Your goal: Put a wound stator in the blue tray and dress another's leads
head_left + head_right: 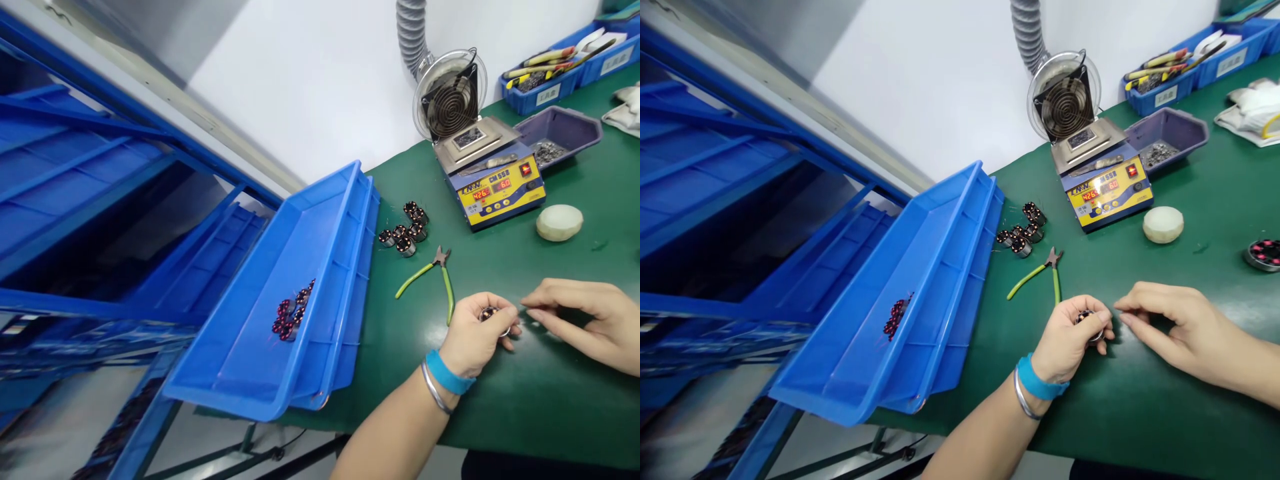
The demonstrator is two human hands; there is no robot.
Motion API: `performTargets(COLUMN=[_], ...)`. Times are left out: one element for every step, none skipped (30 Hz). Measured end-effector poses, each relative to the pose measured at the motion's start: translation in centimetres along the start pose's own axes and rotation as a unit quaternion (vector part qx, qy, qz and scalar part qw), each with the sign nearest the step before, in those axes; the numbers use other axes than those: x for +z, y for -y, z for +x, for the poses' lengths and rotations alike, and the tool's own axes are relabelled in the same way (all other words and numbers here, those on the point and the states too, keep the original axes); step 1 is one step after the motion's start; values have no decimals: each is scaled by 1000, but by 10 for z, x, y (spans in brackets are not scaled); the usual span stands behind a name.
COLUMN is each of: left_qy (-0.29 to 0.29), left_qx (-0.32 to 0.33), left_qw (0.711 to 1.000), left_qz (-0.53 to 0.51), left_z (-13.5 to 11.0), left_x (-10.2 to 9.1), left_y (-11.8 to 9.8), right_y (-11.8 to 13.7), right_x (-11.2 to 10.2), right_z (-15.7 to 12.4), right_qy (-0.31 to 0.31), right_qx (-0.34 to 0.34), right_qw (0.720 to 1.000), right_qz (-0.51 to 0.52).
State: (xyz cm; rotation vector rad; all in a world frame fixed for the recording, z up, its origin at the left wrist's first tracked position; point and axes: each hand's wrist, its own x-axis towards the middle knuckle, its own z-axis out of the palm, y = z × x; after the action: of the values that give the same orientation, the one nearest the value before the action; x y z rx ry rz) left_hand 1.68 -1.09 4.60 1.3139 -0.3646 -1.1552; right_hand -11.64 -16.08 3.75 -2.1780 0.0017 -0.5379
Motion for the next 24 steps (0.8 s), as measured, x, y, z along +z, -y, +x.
performTargets(left_qy=[0, -1, -3, -5, -6, -5, -2, 1, 4, 5, 6, 6, 7, 9, 12, 14, 16, 17, 17, 17, 18, 18, 18, 17], left_qx=[2, 4, 5, 5, 5, 3, 1, 0, -1, -1, 0, 2, 2, 2, 1, 0, -1, -1, -2, -2, -3, -4, -3, -2], left_qw=[1000, 1000, 1000, 1000, 1000, 1000, 1000, 1000, 1000, 1000, 1000, 1000, 1000, 1000, 1000, 1000, 1000, 1000, 1000, 1000, 1000, 1000, 1000, 1000], left_qz=[2, 3, 5, 6, 6, 7, 8, 9, 11, 12, 14, 16, 18, 20, 21, 22, 23, 22, 20, 19, 17, 17, 17, 17], left_z=[0, 0, 0, 1, 1, 0, 0, 0, 0, 0, -1, -1, -1, -1, -1, -1, -1, -1, -1, -1, 0, 0, 0, 0], left_x=[0, 0, 0, 0, 0, 0, 0, 0, 0, 0, 0, 0, -1, -1, -1, -1, -1, -1, -1, -1, -1, -1, -1, -1], left_y=[0, -1, -1, -1, -1, -1, -1, -1, -1, -1, -1, -1, -1, -1, -1, -1, -1, -1, -1, -1, -1, -2, -2, -2], right_y=[1, 2, 3, 4, 5, 6, 6, 7, 7, 7, 7, 7, 7, 8, 8, 8, 8, 8, 8, 9, 9, 9, 9, 10], right_x=[1, 1, 2, 2, 2, 3, 3, 2, 2, 2, 2, 2, 2, 2, 2, 2, 2, 2, 1, 1, 1, 1, 1, 1], right_z=[0, 0, -1, -1, -1, -1, -1, -1, -1, -1, -1, -1, -1, -1, -2, -2, -2, -2, -2, -2, -2, -1, -1, -1], right_qy=[-8, -13, -13, -13, -14, -16, -17, -20, -25, -30, -34, -33, -31, -26, -21, -17, -16, -21, -26, -32, -38, -39, -35, -29], right_qx=[1, 1, -2, -4, -6, -8, -10, -10, -7, -4, -1, 1, 1, -1, -3, -8, -10, -11, -10, -8, -6, -3, -1, -1], right_qw=[1000, 1000, 1000, 1000, 1000, 1000, 1000, 1000, 1000, 1000, 999, 999, 1000, 1000, 1000, 1000, 1000, 1000, 1000, 999, 999, 999, 999, 1000], right_qz=[0, -1, -2, -3, -2, 0, 2, 3, 4, 4, 3, 2, 2, 3, 5, 6, 6, 4, 1, -2, -5, -6, -7, -6])
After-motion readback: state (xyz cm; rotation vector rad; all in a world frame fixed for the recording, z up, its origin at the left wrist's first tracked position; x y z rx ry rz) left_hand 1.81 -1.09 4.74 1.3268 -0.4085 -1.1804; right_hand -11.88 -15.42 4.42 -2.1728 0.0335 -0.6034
